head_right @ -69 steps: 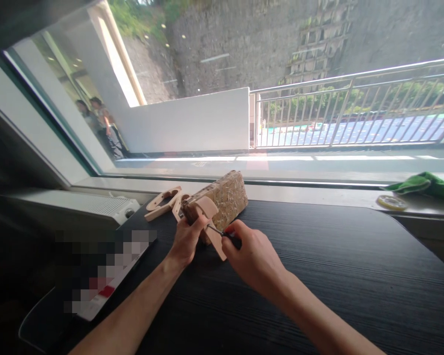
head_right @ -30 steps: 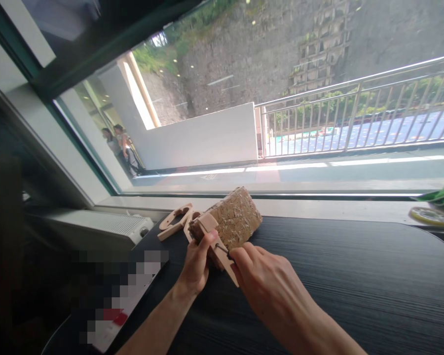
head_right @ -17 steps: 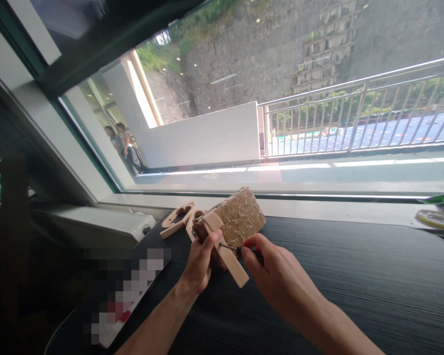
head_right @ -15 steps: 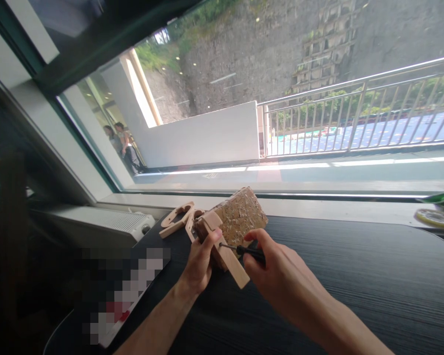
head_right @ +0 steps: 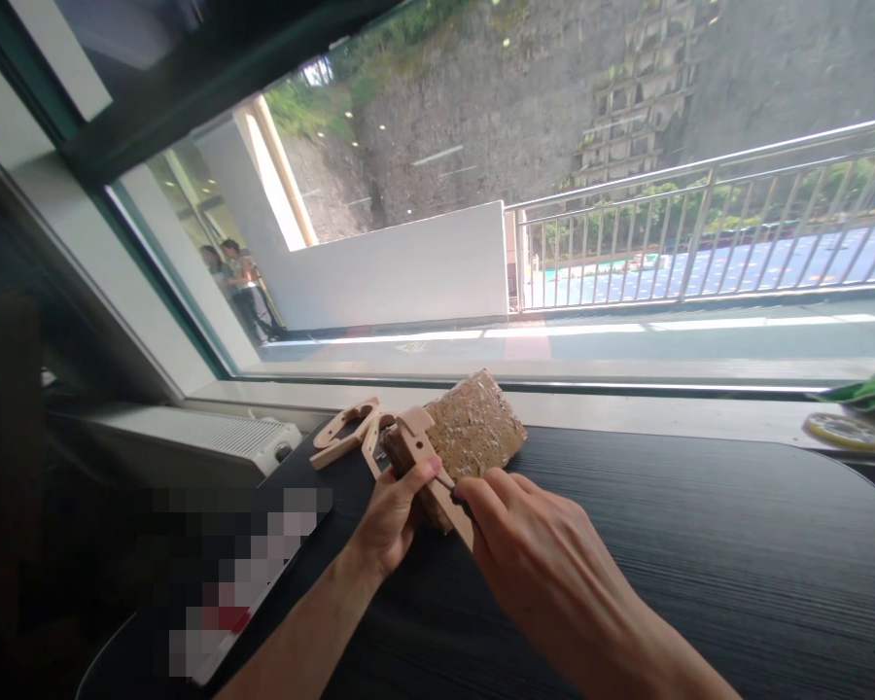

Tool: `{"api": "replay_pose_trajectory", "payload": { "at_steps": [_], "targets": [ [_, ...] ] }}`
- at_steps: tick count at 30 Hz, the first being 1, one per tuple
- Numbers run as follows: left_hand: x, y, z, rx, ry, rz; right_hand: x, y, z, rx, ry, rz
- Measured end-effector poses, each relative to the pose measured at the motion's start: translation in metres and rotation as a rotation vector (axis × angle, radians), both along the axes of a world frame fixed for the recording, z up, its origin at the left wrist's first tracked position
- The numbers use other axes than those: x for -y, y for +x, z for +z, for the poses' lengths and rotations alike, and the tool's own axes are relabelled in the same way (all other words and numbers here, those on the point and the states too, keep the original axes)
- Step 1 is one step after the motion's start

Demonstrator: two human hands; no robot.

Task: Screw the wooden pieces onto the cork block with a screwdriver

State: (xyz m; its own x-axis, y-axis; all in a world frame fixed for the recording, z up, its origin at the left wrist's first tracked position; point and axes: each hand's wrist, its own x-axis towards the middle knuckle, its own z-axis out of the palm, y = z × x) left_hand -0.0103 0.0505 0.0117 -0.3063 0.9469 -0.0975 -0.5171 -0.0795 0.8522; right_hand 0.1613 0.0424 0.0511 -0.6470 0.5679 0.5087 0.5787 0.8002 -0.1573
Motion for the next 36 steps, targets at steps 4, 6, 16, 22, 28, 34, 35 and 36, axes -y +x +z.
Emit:
{"api": "replay_pose_trajectory", "payload": {
  "at_steps": [4,6,16,22,28,34,35,36],
  "targets": [
    [0.0,-0.001,0.001,-0.01,0.0,0.004,-0.003,0.0,-0.002,-0.021,-0.069,-0.001],
    [0.0,-0.001,0.0,-0.018,0.01,0.003,-0.003,0.001,-0.001,-0.045,-0.125,-0.009],
    [-0.001,-0.001,-0.004,-0.059,0.027,-0.021,-0.001,0.003,0.004,-0.048,-0.115,-0.019],
    [-0.001,-0.001,-0.003,-0.047,0.001,0.011,-0.005,0.002,0.001,-0.012,-0.078,0.019],
    [-0.002,0.0,-0.006,-0.084,0.029,0.073,-0.003,-0.009,-0.011,-0.288,-0.32,-0.108],
    [-0.005,-0.003,-0.005,-0.064,0.02,0.121,-0.006,-0.008,-0.01,-0.192,-0.388,-0.181],
    [-0.005,-0.004,-0.004,-0.061,0.017,0.115,-0.006,-0.006,-0.008,-0.155,-0.346,-0.182],
    [-0.005,-0.004,-0.004,-0.06,0.013,0.105,-0.007,-0.004,-0.007,-0.126,-0.297,-0.175]
  ]
}}
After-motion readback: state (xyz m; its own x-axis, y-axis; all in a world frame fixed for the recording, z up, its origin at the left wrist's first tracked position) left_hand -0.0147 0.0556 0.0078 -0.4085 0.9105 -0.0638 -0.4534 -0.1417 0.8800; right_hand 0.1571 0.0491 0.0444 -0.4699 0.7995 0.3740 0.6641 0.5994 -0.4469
